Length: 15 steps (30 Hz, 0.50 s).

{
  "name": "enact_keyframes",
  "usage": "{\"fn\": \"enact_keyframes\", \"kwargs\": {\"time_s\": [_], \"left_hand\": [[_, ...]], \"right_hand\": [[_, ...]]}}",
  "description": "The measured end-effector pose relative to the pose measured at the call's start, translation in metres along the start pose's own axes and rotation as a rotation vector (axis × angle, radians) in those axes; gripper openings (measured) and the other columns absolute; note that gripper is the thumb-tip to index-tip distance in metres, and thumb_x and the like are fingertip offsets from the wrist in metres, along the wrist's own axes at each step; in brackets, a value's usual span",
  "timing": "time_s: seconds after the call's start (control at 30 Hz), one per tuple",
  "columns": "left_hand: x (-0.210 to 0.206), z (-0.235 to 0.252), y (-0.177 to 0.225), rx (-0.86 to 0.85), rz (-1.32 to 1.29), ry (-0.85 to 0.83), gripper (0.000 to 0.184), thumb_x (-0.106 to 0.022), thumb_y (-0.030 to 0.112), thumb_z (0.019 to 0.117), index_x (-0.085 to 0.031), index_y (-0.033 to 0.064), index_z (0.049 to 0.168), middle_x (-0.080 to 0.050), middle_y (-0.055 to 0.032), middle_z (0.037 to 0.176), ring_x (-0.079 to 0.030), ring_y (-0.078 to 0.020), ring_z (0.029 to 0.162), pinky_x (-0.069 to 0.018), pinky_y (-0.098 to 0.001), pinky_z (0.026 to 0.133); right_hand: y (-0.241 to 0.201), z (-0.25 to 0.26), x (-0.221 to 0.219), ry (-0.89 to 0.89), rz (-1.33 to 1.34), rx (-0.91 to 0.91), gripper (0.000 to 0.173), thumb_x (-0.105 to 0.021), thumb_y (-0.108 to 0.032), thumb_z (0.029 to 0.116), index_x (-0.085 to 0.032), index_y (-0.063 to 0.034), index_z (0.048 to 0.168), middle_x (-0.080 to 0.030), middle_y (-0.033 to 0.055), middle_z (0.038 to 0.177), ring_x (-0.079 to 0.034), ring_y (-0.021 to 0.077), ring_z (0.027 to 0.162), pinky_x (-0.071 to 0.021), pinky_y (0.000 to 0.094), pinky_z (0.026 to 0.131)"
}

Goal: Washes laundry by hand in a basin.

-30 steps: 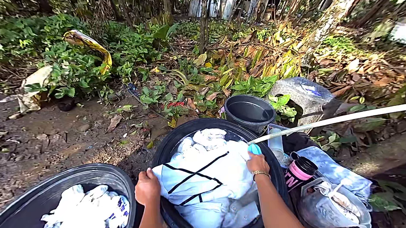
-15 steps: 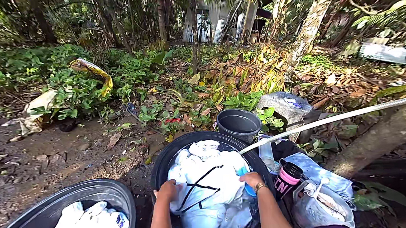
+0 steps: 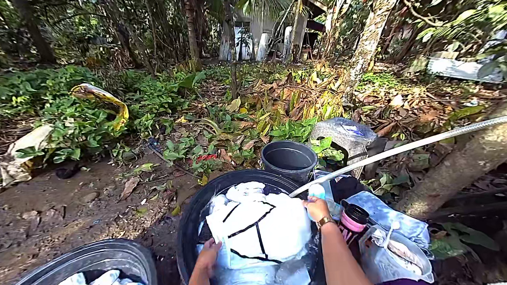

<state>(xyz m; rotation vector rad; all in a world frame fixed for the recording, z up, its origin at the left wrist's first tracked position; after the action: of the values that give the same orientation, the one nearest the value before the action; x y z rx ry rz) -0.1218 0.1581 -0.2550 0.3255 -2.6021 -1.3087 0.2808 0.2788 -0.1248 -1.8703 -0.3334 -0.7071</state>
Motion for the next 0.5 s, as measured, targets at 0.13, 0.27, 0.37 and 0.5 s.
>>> {"fn": "enact_keyframes", "kwargs": {"time_s": [0.13,0.27,0.37,0.5], "left_hand": [[0.004,0.004,-0.013,0.061,0.086,0.085,0.049,-0.06,0.02,0.1056,-0.046,-0.0051,0.146,-0.052,-0.0296,0.142,-0.05,-0.0394,0.129,-0.0418,-0.057,0.104],[0.005,0.008,-0.014,0.068,0.198,0.106,0.041,-0.061,0.02,0.105,-0.054,-0.0085,0.134,-0.056,-0.0311,0.133,-0.054,-0.0388,0.122,-0.0425,-0.0552,0.102],[0.002,0.012,-0.021,0.079,0.351,0.077,0.05,-0.062,0.029,0.1049,-0.053,-0.0095,0.136,-0.056,-0.0323,0.136,-0.053,-0.0413,0.13,-0.0407,-0.0556,0.109],[-0.002,0.015,-0.017,0.018,0.502,0.058,0.051,-0.058,0.035,0.1061,-0.058,-0.006,0.136,-0.06,-0.0303,0.136,-0.054,-0.0423,0.133,-0.0391,-0.0577,0.113]], "right_hand": [[0.044,-0.016,-0.034,-0.06,-0.122,-0.165,0.037,-0.056,-0.016,0.1041,-0.062,0.0023,0.136,-0.059,0.0268,0.14,-0.052,0.04,0.137,-0.0395,0.0573,0.114],[0.064,-0.021,-0.048,-0.033,-0.113,-0.223,0.035,-0.051,-0.014,0.1048,-0.065,-0.0028,0.135,-0.059,0.024,0.142,-0.051,0.0383,0.138,-0.0387,0.0593,0.112],[0.062,-0.032,-0.049,0.044,-0.124,-0.265,0.037,-0.051,-0.015,0.1044,-0.064,-0.0066,0.138,-0.054,0.0239,0.147,-0.05,0.0382,0.139,-0.0381,0.0596,0.112],[0.014,-0.063,-0.087,-0.007,-0.207,-0.092,0.046,-0.055,-0.015,0.1017,-0.057,-0.0113,0.147,-0.045,0.0304,0.152,-0.051,0.046,0.134,-0.0427,0.0605,0.109]]}}
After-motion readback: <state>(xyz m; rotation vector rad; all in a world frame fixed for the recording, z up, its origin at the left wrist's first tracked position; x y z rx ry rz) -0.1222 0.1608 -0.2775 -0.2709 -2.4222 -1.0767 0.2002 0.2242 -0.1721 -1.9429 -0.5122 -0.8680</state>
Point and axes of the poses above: each hand's wrist, its own z-axis towards the middle knuckle, its own x-axis out of the back of the hand, y = z × x, the point moved 10 cm from there along z, towards the middle knuckle
